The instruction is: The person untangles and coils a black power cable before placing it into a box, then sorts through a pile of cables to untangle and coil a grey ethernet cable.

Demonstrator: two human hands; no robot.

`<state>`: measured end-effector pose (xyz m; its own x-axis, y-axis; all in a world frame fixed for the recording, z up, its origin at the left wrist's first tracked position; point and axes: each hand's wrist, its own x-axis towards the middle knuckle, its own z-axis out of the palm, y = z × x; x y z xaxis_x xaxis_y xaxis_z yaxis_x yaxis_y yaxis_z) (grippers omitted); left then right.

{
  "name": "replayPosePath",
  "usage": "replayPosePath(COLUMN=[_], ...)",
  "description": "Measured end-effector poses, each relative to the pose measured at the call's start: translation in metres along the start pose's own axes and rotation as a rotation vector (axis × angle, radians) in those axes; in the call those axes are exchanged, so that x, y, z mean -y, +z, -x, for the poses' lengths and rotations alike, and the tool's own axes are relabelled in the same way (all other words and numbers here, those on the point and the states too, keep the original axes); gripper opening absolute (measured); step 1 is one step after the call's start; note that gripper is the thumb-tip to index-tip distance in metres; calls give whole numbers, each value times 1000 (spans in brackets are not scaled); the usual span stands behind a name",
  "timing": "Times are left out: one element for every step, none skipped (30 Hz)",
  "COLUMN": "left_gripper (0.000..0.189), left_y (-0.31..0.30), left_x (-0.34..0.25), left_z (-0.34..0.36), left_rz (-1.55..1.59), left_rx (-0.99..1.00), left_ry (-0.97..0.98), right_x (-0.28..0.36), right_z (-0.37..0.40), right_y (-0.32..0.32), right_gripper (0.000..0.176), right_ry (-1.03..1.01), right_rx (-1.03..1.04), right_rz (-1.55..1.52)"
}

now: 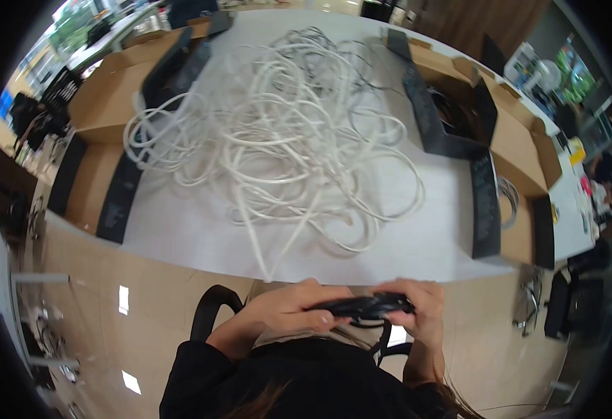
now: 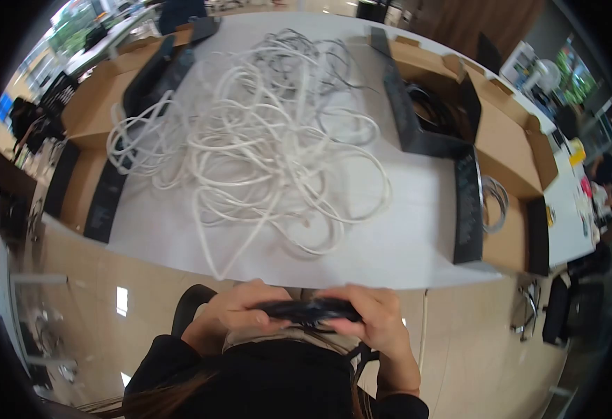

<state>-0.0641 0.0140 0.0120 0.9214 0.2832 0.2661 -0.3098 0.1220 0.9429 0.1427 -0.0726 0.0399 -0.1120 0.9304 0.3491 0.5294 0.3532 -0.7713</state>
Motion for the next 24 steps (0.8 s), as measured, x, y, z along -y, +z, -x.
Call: replayPosePath(left_gripper=[34,50,50,49,49,48,44,40,36,36,36,35,35,35,35,33,32,32,31,26,25,24,23,24], left_y=[1,2,1,1,0,0,1,3,4,4,5,7,6,5,3,3,4,4,4,4,5,7,8,6], left_x=[-1,-10,-13,-14,-16,-15,-13,-12,-12,-17,-25,-32,-36,-41,-46,-51,-53,-55,-57,-55,-56,-58,-59,-61], left_z=[1,3,5,6,8,11,13,14,16,20,26,31,33,35,35,34,35,36,37,36,34,32,30,28], left_rz=[-20,-6,-7,-6,-2,-20,-50,-80,-108,-58,-3,55,29,0,-31,-26,-24,-23,-22,-52,-98,-143,-190,-257], left_rx=[9,-10,5,23,43,33,-3,-37,-68,-131,-193,-254,-253,-250,-246,-227,-251,-273,-295,-360,-443,-524,-603,-641], left_ry=[26,-112,-110,-110,-111,-109,-22,65,151,124,97,69,100,131,161,155,123,90,55,59,51,42,31,23], right_x=[0,-2,-4,-11,-12,-11,-9,-1,5,10,12,12,13,14,15,14,10,6,2,-1,-1,1,1,-1], right_z=[-1,0,2,6,8,7,2,-8,-11,-11,-11,-14,-18,-23,-27,-24,-21,-19,-19,-22,-24,-26,-28,-29], right_y=[0,-3,-7,-6,-3,0,3,5,10,15,17,18,15,10,7,14,16,18,19,21,22,23,24,23], right_gripper=[41,38,35,36,36,36,36,39,42,44,47,55,55,55,55,54,57,59,62,61,58,56,53,51], right_ry=[-17,1,22,83,96,109,121,-16,-33,-48,-57,-139,-220,-305,-389,-336,-285,-233,-180,-198,-147,-94,-41,-32], right_rx=[32,107,184,233,215,195,175,119,-8,-136,-265,-266,-217,-170,-125,-192,-163,-135,-109,-93,-84,-75,-69,-38], right_rz=[-87,-155,-219,-333,-362,-389,-415,-331,-324,-318,-313,-335,-186,-36,114,-1,-64,-127,-191,-198,-281,-365,-449,-544])
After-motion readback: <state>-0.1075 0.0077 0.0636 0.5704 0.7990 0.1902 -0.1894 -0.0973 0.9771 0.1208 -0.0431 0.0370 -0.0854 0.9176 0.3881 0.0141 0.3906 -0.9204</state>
